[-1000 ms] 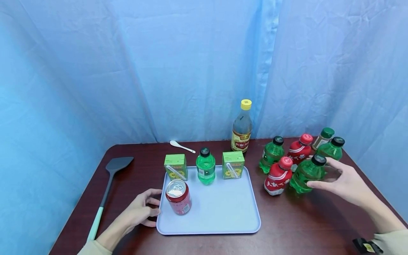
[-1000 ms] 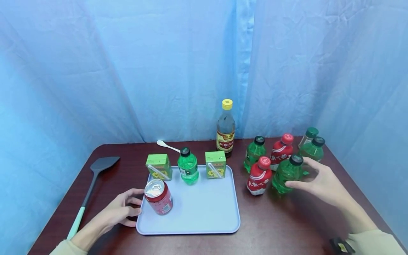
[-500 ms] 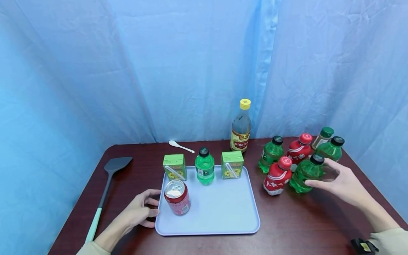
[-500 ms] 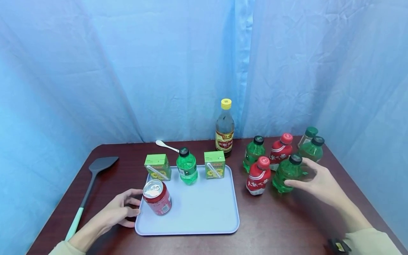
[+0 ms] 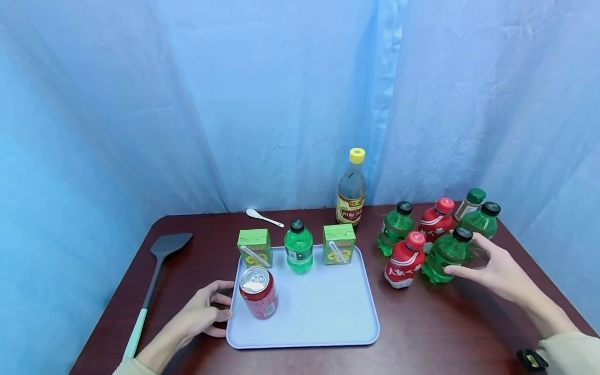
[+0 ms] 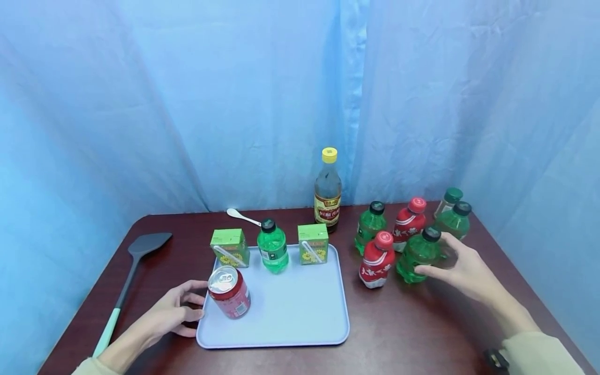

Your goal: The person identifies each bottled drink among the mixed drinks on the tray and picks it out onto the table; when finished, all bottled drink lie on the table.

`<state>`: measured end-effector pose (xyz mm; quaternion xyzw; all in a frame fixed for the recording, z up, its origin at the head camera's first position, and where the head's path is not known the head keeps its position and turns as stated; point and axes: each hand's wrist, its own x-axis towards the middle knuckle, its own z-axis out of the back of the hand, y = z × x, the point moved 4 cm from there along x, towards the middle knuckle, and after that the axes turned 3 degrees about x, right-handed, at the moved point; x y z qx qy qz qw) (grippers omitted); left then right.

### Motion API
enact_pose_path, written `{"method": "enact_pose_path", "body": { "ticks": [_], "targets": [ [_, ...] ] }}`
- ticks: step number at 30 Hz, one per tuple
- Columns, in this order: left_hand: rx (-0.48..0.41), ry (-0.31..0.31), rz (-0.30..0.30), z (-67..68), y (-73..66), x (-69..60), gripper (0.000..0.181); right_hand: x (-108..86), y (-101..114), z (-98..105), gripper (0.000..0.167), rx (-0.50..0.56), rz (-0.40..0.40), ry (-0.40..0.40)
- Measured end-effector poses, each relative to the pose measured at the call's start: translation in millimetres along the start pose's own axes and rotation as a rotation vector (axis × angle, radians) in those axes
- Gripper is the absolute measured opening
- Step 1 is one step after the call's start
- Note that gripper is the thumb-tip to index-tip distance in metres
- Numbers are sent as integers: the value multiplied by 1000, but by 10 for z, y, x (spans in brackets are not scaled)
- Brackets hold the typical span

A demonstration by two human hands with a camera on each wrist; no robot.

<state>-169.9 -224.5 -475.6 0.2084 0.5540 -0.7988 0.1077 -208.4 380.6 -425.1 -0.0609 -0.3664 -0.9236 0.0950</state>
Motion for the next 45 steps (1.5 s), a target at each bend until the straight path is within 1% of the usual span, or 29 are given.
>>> {"method": "enact_pose_path", "body": {
  "ticks": [5, 8, 16, 22, 27, 30, 32, 34, 38, 41, 43, 45],
  "targets": [
    [2, 25, -2, -15, 9, -10, 66, -14, -1, 5, 89, -15, -25, 8],
    [-4, 21, 2, -10, 23, -14, 66, -11, 3, -5, 89, -13, -32, 13],
    [4, 23, -12, 16, -7, -14, 65, -13, 24, -37, 82, 18, -10, -16],
    [9, 9, -4, 19, -11, 0, 66, -17, 49, -35, 81, 29, 8, -5],
    [18, -18, 6, 9, 3, 14, 66, -16, 85, -33, 81, 37, 25, 13],
    [18, -16, 9, 6, 3, 10, 66, -23, 162, 10, 87, 40, 23, -13],
    [15, -3, 6, 8, -5, 1, 67, -30, 259, 58, 91, 75, 55, -58],
    [11, 7, 5, 10, -6, -4, 67, -38, 398, 115, 95, 104, 96, -119],
    [9, 16, -2, 13, 0, -5, 67, -66, 771, 211, 98, 189, 212, -231],
    [11, 7, 1, 13, 7, 0, 67, -96, 1087, 258, 96, 220, 291, -286],
    [10, 6, 1, 12, 6, 1, 67, -123, 1318, 269, 91, 246, 371, -314],
    [10, 3, 0, 11, 6, 1, 67, -147, 1562, 257, 83, 312, 461, -314]
  ]
}}
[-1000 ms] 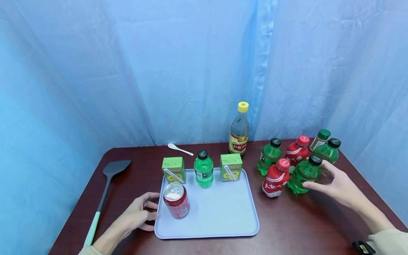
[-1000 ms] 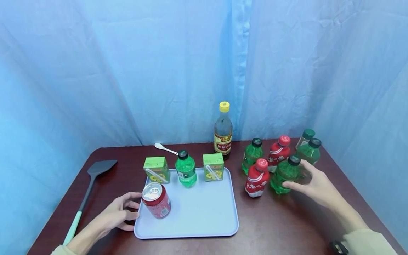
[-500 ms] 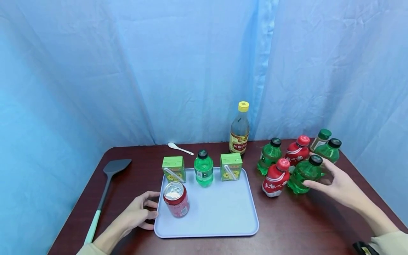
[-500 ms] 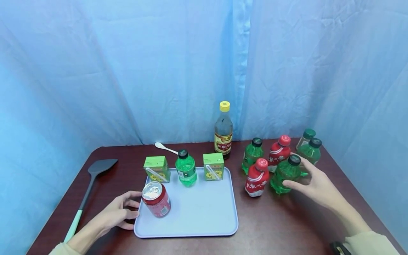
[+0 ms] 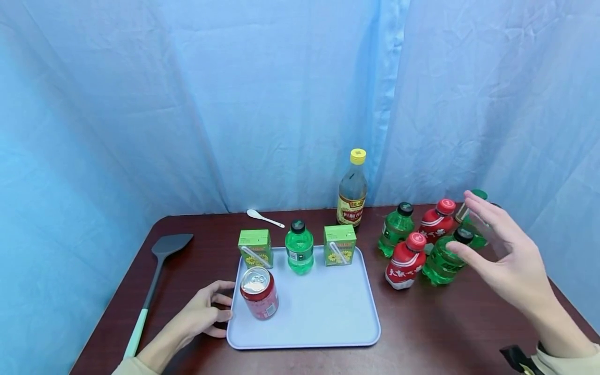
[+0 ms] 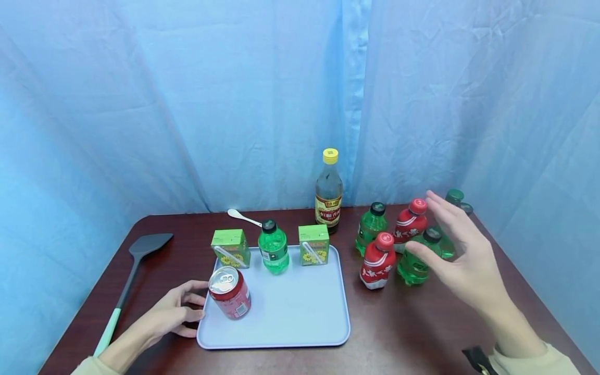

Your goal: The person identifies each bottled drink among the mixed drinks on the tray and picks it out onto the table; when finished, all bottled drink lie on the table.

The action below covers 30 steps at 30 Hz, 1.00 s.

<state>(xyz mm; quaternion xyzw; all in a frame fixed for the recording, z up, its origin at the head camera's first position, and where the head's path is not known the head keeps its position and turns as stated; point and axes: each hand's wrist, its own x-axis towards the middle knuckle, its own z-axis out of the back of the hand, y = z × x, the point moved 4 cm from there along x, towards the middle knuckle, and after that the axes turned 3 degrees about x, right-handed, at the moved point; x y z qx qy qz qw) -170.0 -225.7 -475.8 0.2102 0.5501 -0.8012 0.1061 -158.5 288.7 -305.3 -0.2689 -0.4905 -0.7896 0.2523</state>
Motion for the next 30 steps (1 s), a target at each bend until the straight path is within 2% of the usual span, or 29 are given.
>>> {"method": "enact_pose_path", "body": {
  "ticks": [4, 6, 8, 11, 13, 19, 27, 30],
  "targets": [
    [-1, 1, -1, -2, -3, 1, 67, 118, 373, -227, 73, 203, 130, 27],
    [0, 3, -1, -4, -5, -1, 67, 157, 471, -334, 76, 222, 142, 57],
    [0, 4, 1, -5, -4, -3, 67, 182, 507, -439, 83, 178, 131, 89],
    [1, 9, -1, -4, -2, -2, 67, 207, 482, -613, 97, 105, 96, 157],
    [0, 8, -5, -3, 3, 5, 68, 219, 452, -747, 105, 95, 81, 215],
    [-7, -10, -4, -11, 14, 25, 68, 209, 346, -1176, 101, 120, -51, 374],
    [-4, -17, 5, -12, 12, 18, 67, 150, 169, -1619, 95, 227, -211, 434],
    [-6, -17, 7, -11, 8, 16, 67, 133, 104, -1743, 96, 212, -257, 440]
  ]
}}
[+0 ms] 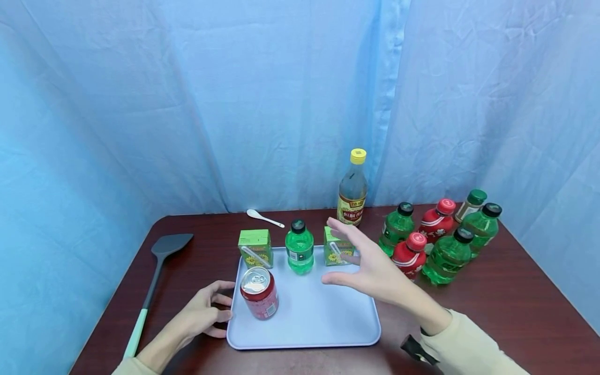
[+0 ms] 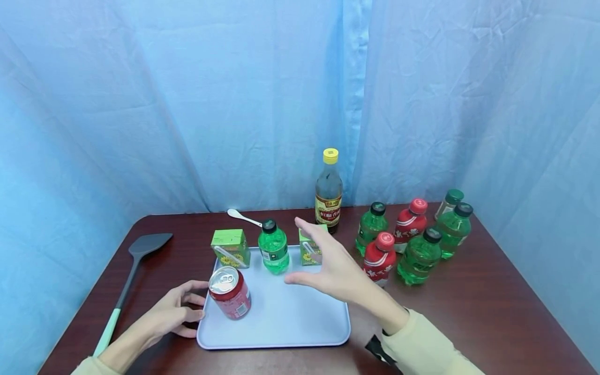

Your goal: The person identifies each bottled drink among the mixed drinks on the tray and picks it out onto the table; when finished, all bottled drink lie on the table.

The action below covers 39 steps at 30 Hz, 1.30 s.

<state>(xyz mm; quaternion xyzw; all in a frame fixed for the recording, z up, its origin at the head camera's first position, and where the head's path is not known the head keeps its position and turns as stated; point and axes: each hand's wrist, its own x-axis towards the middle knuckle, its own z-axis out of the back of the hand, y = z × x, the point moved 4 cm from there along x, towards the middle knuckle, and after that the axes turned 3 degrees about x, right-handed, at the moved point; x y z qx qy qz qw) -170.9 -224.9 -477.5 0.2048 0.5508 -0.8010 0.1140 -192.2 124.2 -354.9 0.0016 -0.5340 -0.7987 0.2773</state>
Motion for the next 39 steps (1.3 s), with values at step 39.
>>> {"method": "enact_pose_path", "body": {
  "ticks": [39],
  "targets": [
    [2, 4, 2, -4, -12, -6, 67, 510, -430, -541, 91, -47, -8, 128]
  ]
}}
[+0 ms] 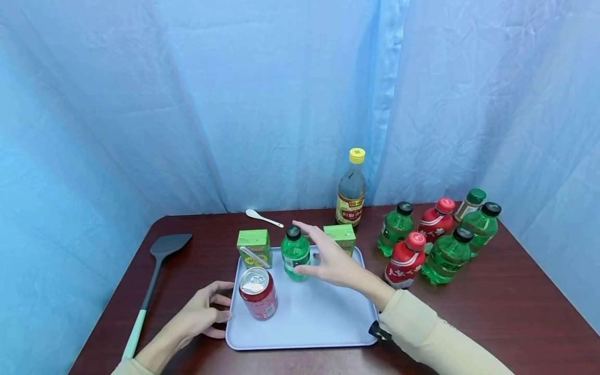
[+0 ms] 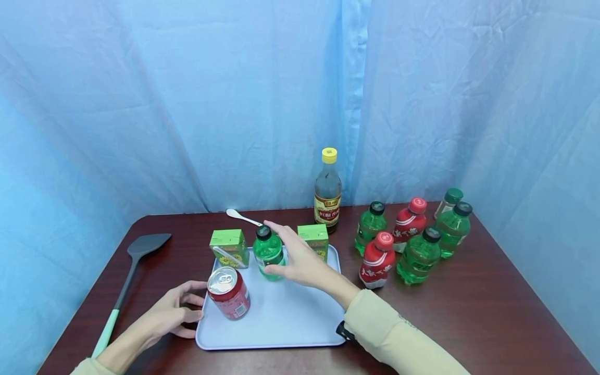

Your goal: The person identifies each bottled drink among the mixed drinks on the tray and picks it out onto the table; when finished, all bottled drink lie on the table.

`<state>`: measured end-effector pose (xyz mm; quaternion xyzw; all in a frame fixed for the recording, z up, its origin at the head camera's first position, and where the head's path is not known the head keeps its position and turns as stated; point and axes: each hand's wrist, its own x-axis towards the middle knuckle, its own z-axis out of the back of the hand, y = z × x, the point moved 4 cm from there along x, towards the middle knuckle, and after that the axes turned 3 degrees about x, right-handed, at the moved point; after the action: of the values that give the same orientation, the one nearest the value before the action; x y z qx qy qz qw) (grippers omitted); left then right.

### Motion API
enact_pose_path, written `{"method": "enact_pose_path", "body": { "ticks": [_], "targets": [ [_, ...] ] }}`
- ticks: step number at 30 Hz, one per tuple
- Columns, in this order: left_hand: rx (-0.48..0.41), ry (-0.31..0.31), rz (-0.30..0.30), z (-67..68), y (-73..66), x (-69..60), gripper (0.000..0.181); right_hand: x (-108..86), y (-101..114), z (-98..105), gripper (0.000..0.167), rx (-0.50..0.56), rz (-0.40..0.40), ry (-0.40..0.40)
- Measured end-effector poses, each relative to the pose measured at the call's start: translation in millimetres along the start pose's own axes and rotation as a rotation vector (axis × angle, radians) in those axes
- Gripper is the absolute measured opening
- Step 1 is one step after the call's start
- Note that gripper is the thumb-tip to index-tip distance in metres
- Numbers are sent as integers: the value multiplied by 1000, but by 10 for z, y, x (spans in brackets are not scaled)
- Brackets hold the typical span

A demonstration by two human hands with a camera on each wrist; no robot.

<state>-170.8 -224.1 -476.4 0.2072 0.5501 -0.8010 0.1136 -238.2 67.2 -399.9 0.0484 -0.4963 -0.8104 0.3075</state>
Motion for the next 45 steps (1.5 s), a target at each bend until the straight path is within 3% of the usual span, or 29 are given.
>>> {"method": "enact_pose_path", "body": {
  "ticks": [5, 11, 18, 28, 45],
  "targets": [
    [0, -6, 7, 3, 1, 7, 67, 4, -10, -59, 91, -46, 51, 12],
    [-3, -3, 3, 4, -1, 5, 67, -31, 2, -152, 75, -14, 90, 119],
    [5, -12, 8, 5, 5, 23, 67, -97, -4, -237, 74, 26, 41, 211],
    [6, -14, 14, 8, 3, 29, 67, -127, -55, -260, 72, 53, 99, 168],
    [-2, -11, 9, -1, 17, 15, 66, -172, -33, -235, 76, 69, 63, 133]
  ]
}}
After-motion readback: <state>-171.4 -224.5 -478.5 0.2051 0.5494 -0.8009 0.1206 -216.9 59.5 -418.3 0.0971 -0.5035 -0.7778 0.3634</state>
